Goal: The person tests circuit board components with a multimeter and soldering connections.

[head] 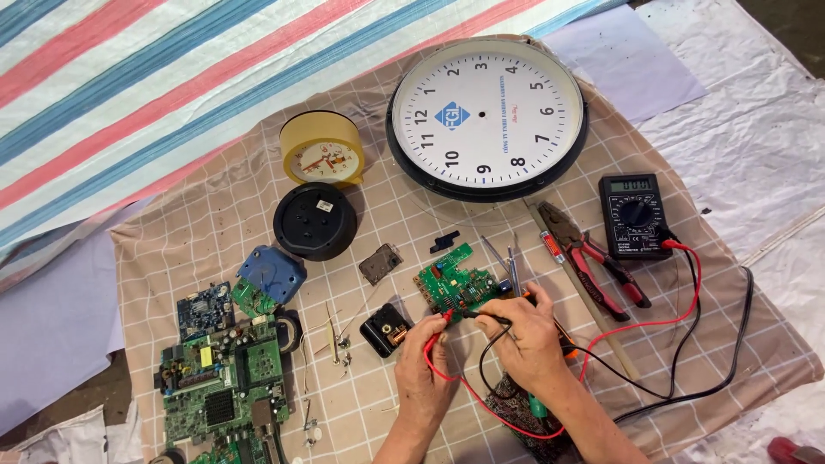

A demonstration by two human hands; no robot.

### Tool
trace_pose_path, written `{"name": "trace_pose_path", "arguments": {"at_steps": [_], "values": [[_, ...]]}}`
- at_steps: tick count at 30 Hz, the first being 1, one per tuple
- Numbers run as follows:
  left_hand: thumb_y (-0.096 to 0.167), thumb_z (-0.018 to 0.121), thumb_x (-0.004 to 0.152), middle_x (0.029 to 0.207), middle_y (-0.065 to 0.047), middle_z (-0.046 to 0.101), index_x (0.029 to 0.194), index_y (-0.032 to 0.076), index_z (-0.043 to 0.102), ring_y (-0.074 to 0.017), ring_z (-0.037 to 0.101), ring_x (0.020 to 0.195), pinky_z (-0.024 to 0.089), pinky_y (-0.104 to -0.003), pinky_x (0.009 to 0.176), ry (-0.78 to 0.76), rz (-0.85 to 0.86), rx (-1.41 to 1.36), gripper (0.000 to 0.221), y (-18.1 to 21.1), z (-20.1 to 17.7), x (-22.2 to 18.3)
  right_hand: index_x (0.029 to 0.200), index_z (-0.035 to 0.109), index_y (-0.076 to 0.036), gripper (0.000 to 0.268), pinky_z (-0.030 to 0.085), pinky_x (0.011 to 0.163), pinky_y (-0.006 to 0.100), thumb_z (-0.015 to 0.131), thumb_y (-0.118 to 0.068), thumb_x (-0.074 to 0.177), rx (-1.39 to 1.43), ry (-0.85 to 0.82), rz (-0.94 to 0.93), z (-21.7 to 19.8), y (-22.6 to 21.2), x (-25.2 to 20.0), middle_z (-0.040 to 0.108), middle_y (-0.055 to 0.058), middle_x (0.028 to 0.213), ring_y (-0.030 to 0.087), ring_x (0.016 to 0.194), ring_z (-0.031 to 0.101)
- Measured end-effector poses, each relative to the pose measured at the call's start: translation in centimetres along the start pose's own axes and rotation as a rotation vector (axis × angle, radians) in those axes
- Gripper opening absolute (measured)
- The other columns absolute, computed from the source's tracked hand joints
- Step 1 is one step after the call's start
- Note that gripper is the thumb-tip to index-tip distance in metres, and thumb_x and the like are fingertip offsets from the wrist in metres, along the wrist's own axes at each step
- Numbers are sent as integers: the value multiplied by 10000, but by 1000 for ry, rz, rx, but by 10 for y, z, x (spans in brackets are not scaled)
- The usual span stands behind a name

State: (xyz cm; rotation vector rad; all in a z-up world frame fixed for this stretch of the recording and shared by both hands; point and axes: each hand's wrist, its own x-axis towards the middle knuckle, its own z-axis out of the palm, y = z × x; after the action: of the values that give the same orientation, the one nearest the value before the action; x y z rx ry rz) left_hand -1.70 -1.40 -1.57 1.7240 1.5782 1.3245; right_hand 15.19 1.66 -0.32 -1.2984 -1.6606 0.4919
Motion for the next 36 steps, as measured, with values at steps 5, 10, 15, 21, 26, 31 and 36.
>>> {"name": "trace_pose_path", "arguments": {"at_steps": [5, 10, 15, 21, 26, 31, 36], "values": [[75, 631, 931, 1196, -111, 697, 1156, 74, 608, -226, 743, 998, 636, -314, 829, -9, -19, 18, 227, 0, -1, 3, 927, 751, -109, 146, 304, 1182, 511, 791, -171, 800, -27, -25, -6, 4, 2, 0, 762, -20, 843, 119, 808, 697], [153, 622, 960, 1191, -102, 703, 1169, 107, 595, -214, 748, 986, 650, -305, 796, -20, -11, 17, 215, 0, -3, 2, 920, 747, -115, 128, 321, 1177, 495, 786, -161, 807, -53, -20, 5, 3, 2, -2, 766, -28, 847, 113, 816, 695], [128, 626, 955, 1184, -98, 703, 1155, 88, 603, -218, 739, 990, 637, -306, 806, 1, 7, 51, 205, 2, -2, 3, 951, 735, -85, 149, 338, 1179, 491, 768, -162, 828, -32, -17, 8, 4, 4, -3, 760, -6, 882, 135, 799, 679], [99, 634, 937, 1173, -92, 696, 1153, 102, 578, -201, 740, 959, 658, -287, 772, -25, 3, 55, 223, 4, -5, 3, 954, 739, -84, 147, 333, 1184, 477, 769, -142, 823, -54, -36, 5, 6, 4, -4, 762, -14, 902, 131, 814, 674], [85, 656, 921, 1164, -84, 694, 1163, 99, 582, -204, 734, 946, 627, -294, 741, -20, 10, 58, 253, 6, -7, 3, 962, 744, -89, 144, 343, 1187, 466, 770, -114, 823, -64, -58, 30, 6, 6, -5, 753, 0, 904, 144, 807, 665], [-26, 685, 843, 1172, -112, 698, 1172, 75, 568, -245, 739, 966, 636, -327, 784, -23, 77, 74, 364, 10, -11, 5, 961, 718, -60, 116, 349, 1199, 453, 744, -78, 850, -65, -73, 13, 5, 6, -5, 748, -1, 932, 161, 840, 656], [19, 658, 897, 1160, -108, 692, 1150, 75, 579, -215, 732, 870, 637, -306, 720, -25, 79, 112, 270, 6, -9, 3, 972, 712, -39, 100, 344, 1214, 459, 728, -75, 880, -59, -91, 30, 4, -4, -2, 743, 26, 901, 162, 827, 643]]}}
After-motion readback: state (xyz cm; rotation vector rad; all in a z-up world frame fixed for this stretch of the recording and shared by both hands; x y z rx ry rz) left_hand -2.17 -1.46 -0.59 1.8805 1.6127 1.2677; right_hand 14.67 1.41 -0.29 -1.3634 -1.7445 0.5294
